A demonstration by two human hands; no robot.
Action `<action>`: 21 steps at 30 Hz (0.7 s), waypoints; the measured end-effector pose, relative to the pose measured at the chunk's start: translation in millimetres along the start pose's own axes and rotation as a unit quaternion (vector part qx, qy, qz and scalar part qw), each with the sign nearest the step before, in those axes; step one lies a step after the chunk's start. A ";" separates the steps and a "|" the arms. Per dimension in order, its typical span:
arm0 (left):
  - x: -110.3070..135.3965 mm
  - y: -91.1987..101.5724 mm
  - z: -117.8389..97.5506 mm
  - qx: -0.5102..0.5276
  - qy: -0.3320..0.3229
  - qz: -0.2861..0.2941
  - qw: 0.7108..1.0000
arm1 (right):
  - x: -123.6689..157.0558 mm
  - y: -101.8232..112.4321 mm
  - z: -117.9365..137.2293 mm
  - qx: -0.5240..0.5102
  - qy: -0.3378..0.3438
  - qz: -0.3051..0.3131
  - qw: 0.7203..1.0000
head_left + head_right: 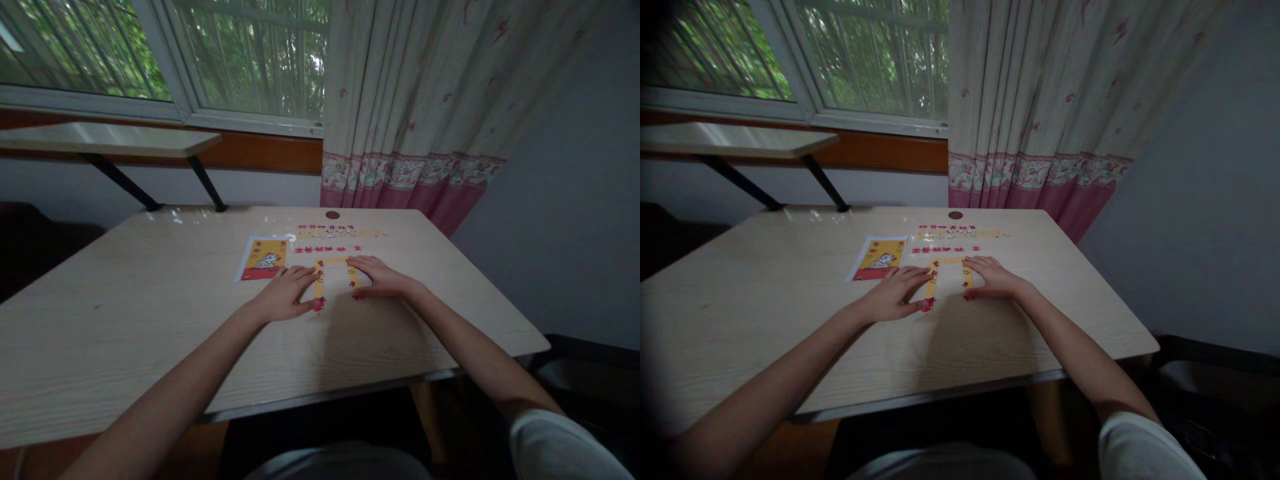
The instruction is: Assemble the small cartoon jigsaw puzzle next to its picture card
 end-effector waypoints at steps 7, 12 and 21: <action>-0.3 1.8 -0.7 0.004 0.006 0.002 1.000 | -0.1 -2.3 -3.7 -0.006 0.008 -0.004 1.000; 0.8 -0.9 1.3 0.007 0.000 -0.009 1.000 | -0.2 -4.2 -8.5 -0.029 0.018 -0.016 0.999; 5.6 2.6 1.1 0.015 -0.015 -0.023 0.999 | -2.8 1.9 -17.7 -0.062 0.056 -0.083 0.993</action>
Point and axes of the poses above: each hand's wrist, its own x-axis away from the middle knuckle, its own y-axis out of the back of the hand, z = x × y, the point moved 4 cm from there along -x, towards the middle knuckle, and after that the axes turned 11 degrees about -y, right-handed, at the moved point
